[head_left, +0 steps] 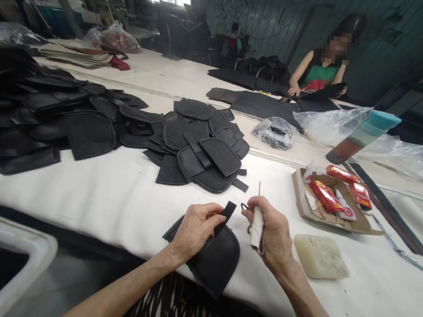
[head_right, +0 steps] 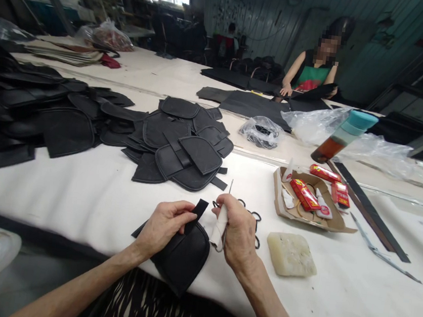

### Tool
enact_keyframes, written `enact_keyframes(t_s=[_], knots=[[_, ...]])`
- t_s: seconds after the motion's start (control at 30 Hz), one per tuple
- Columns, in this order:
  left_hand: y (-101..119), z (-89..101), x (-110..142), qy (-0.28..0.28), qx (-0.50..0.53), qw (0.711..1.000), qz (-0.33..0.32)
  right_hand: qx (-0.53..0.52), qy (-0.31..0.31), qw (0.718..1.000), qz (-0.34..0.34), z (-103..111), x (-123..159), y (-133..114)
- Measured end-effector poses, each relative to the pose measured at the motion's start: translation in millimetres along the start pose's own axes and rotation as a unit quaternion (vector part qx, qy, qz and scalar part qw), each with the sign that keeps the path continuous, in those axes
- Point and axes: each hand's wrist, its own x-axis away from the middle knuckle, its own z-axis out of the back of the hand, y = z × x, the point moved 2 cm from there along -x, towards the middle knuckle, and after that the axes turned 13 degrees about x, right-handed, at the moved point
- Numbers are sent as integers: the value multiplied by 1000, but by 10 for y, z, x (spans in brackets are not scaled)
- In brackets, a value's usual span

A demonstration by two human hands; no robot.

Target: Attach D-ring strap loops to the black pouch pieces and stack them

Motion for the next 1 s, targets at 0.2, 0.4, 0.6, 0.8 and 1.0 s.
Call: enact_keyframes(t_s=[0.2,0.4,0.6,0.8,1.0], knots=[[48,-8,2,-6,-39,999,-20,52,0,991,124,-70,-104,-115],[45,4,-23,-24,-47,998,-20,118,4,964,239,-57,-113,-172],[20,20,-34,-44,-6,999,-19,160,2,937,312,-57,-92,-221],[-58,42,-25,-24,64,998,-15,114,4,948,297,-145,-9,-266],[-74,65,-38,-33,116,993,13,-16,-2,980,197,-239,5,-228]])
